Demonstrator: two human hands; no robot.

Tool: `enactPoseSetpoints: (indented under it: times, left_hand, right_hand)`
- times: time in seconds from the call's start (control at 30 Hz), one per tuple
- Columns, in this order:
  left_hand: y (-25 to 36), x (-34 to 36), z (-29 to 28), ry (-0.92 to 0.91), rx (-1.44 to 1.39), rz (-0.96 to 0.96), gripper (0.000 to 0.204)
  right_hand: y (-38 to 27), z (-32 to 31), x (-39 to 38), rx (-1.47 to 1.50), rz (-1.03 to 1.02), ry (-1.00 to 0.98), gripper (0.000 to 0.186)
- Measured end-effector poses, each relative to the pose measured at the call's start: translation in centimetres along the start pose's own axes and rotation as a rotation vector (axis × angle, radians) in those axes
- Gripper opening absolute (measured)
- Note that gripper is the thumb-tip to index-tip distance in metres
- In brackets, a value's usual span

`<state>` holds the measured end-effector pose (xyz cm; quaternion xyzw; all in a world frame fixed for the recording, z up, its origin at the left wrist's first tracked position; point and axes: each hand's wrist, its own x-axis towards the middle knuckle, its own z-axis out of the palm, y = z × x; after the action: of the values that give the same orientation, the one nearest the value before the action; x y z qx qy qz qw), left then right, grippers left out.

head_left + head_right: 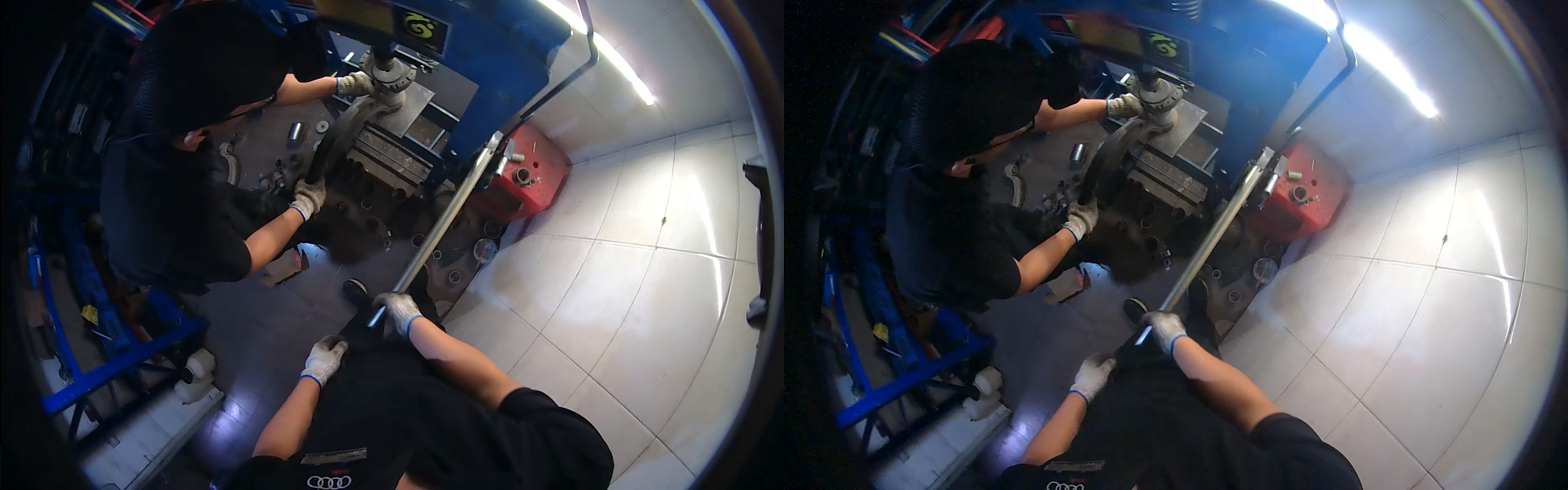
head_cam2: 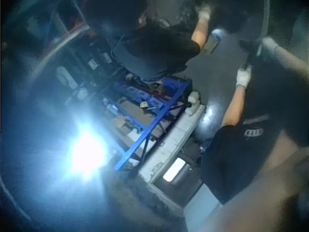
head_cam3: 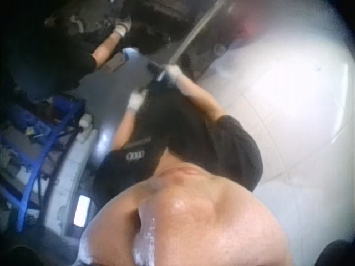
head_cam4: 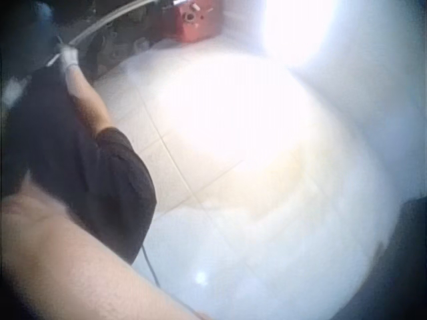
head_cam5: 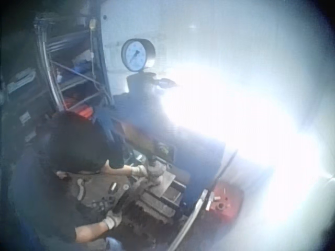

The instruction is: The person operates a hydraulic press by repeatedly pulling a long metal lever to apply pressure to a metal part held by a coworker. The coworker positions and adjusts the part while the person cycles the press lever.

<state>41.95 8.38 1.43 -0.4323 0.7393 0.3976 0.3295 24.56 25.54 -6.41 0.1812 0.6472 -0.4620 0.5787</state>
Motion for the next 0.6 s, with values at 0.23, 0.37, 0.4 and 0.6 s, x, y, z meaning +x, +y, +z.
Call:
enactPoseSetpoints:
  times: [0.23, 0.37, 0.4, 0.6]
  left_hand:
    - [-1.3, 3.7, -0.4, 0.008, 0.133, 0.148, 0.045]
    - [-1.3, 4.7, -1.7, -0.074, 0.077, 0.176, 0.047]
    - [-1.1, 4.6, -1.7, -0.075, 0.104, 0.217, 0.046]
    - [0.1, 3.6, -1.4, -0.138, 0.051, 0.008, 0.046]
  right_hand:
    - [-1.3, -1.3, 1.5, 0.23, 0.254, -0.057, 0.026]
    - [-6.1, -4.1, -10.3, 0.645, -0.034, -0.394, 0.023]
    - [-7.6, -5.6, -13.1, 0.746, -0.263, -0.588, 0.028]
    - [-12.9, -8.4, -19.9, 0.497, -1.208, -0.513, 0.031]
